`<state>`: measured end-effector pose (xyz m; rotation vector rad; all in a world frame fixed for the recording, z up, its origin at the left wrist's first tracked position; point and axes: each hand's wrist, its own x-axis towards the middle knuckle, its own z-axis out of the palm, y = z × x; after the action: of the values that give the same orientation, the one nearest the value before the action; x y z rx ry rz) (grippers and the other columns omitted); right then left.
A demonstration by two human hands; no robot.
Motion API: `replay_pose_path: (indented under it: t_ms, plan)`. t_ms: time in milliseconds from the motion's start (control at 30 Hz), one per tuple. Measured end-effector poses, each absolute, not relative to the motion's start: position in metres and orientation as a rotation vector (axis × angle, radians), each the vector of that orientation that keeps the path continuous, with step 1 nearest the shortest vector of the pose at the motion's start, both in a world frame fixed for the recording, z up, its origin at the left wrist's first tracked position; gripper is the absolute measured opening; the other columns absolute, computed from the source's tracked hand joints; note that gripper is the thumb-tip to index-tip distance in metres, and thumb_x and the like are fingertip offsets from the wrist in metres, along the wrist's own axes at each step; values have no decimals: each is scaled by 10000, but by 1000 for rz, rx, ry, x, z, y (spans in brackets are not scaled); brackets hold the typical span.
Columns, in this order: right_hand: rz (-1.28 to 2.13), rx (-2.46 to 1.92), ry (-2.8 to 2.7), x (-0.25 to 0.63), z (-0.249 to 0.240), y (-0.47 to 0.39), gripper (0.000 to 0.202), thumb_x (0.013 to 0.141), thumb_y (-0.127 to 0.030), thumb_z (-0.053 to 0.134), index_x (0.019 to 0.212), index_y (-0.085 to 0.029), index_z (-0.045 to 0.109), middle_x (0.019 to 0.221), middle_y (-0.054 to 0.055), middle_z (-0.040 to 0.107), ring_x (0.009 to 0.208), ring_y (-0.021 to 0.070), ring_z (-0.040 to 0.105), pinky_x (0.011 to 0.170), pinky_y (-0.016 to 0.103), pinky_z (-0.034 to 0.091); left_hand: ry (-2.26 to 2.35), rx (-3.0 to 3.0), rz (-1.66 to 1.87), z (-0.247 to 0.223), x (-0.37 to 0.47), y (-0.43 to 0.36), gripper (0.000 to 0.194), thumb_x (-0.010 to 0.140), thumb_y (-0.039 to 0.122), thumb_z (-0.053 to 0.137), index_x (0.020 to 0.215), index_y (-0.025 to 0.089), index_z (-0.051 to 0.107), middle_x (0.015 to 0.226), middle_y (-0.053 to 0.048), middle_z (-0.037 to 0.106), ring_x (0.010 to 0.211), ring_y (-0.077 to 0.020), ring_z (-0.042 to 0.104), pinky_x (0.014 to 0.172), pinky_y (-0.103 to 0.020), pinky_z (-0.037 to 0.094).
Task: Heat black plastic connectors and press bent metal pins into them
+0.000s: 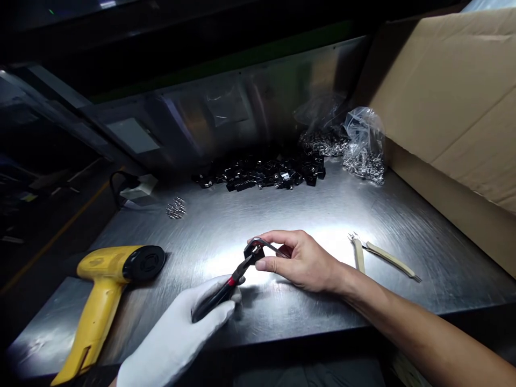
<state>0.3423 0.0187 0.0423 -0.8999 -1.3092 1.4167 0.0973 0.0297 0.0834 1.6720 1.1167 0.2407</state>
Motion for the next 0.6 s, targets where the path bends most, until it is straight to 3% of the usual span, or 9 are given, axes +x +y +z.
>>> replay_pose_path:
  t_ms: [100, 233, 300, 400, 467, 600]
  plan:
    - [1411, -925, -1319, 342, 41, 19, 276, 889, -300, 775, 1143, -206, 718, 1102, 34, 715, 1005, 199, 652, 871, 312, 505, 1148, 1649, 233, 80, 99, 29, 178, 918, 360, 588, 915, 219, 697, 855, -27, 695, 792, -215, 618, 715, -278, 503]
    - [1328, -1029, -1389, 343, 49, 17, 286, 928, -349, 725, 1191, -240, 700, 1142, 15, 707, 1083, 207, 642, 946, 320, 496, 1238, 1629, 290, 70, 94, 23, 215, 937, 393, 575, 855, 213, 657, 811, -15, 665, 750, -188, 583, 684, -265, 471]
    - [1243, -1144, -1436, 346, 57, 16, 239, 1009, -381, 590, 1172, -245, 703, 1117, 9, 705, 1068, 195, 639, 934, 315, 490, 1279, 1604, 338, 66, 88, 20, 242, 946, 411, 569, 834, 211, 646, 760, -1, 615, 704, -168, 535, 642, -256, 446]
    - [1125, -1351, -1542, 350, 64, 19, 365, 1077, -364, 376, 1031, -231, 713, 959, 9, 696, 907, 180, 643, 800, 312, 492, 1301, 1549, 404, 62, 80, 16, 286, 949, 440, 570, 797, 204, 624, 706, 14, 534, 651, -149, 456, 586, -248, 398]
    - [1023, -1487, -1655, 351, 60, 23, 378, 1067, -350, 358, 1035, -232, 716, 933, 24, 684, 876, 202, 631, 771, 341, 475, 1313, 1510, 461, 60, 75, 11, 305, 956, 450, 564, 782, 202, 603, 699, 17, 505, 641, -142, 427, 580, -248, 380]
    - [746, -1678, -1897, 358, 32, 28, 409, 996, -434, 451, 1225, -203, 699, 945, 106, 674, 847, 323, 631, 749, 476, 444, 1363, 1417, 658, 59, 62, -6, 305, 968, 441, 549, 783, 202, 593, 678, 18, 488, 623, -138, 423, 581, -252, 383]
